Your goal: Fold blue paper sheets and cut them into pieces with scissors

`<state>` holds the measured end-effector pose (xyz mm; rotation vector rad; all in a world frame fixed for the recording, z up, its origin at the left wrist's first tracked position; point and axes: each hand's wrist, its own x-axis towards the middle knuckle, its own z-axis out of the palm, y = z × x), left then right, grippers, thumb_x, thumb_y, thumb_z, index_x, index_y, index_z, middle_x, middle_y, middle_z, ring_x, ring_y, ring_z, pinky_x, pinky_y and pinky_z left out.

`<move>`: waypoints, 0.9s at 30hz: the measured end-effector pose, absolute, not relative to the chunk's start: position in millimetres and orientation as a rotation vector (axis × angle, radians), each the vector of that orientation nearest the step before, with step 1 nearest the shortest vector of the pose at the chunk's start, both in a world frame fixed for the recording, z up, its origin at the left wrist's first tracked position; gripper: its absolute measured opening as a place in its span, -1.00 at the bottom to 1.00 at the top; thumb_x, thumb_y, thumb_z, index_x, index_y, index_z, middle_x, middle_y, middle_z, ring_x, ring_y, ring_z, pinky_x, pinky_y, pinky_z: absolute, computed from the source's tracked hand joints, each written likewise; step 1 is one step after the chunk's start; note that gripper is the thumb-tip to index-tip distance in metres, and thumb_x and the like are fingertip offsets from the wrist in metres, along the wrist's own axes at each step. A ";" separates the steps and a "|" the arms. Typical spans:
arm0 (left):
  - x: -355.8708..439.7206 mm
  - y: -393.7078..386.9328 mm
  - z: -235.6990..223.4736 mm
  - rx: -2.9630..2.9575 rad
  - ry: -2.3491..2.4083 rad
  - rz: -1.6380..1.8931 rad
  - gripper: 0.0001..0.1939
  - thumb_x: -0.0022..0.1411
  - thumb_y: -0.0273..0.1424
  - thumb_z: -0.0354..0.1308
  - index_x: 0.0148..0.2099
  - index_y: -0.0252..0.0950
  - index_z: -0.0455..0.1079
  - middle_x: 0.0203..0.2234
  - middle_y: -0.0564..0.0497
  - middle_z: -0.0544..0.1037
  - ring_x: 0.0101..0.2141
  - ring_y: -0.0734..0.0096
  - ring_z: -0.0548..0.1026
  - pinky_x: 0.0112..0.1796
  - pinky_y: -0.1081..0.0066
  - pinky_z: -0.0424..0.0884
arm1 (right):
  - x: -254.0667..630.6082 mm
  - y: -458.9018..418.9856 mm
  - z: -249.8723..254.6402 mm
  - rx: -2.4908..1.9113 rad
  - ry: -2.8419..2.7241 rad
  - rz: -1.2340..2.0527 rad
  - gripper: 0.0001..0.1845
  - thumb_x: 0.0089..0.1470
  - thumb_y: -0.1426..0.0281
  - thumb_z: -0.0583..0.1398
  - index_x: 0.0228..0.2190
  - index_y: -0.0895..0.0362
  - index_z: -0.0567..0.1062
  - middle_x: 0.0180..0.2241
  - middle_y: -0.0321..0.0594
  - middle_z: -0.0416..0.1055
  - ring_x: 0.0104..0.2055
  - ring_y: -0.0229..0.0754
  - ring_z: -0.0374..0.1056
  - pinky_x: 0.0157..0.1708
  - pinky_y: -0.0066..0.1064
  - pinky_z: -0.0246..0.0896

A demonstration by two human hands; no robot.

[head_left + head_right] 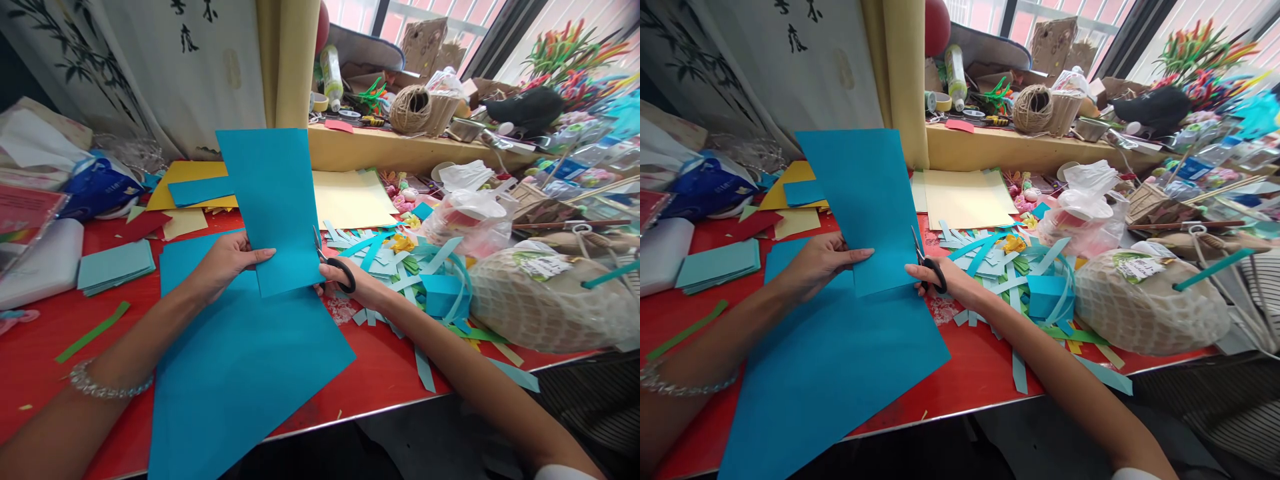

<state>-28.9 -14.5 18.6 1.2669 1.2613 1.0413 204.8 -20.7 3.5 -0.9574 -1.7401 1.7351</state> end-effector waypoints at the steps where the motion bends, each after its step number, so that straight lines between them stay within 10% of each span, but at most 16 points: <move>1: -28.9 -14.6 17.9 1.270 1.253 1.036 -0.69 -0.21 -0.29 0.41 -0.56 -0.25 0.31 -0.65 0.10 0.39 -0.49 0.36 0.47 -0.52 0.48 0.36 | 204.2 -21.6 4.5 -0.975 -1.749 1.717 -0.52 -0.01 -0.04 0.17 -0.55 0.15 0.32 -0.53 -0.26 0.35 -0.52 -0.34 0.23 -0.51 -0.46 0.05; 27: -26.0 -16.7 17.2 1.261 1.245 1.009 -0.73 -0.15 -0.29 0.41 -0.43 -0.26 0.41 -0.55 0.07 0.50 -0.53 0.44 0.45 -0.55 0.51 0.34 | 196.1 -33.5 8.6 -1.067 -1.597 1.578 -0.52 0.01 0.08 0.22 -0.65 0.12 0.18 -0.67 -0.37 0.27 -0.68 -0.43 0.11 -0.65 -0.47 -0.05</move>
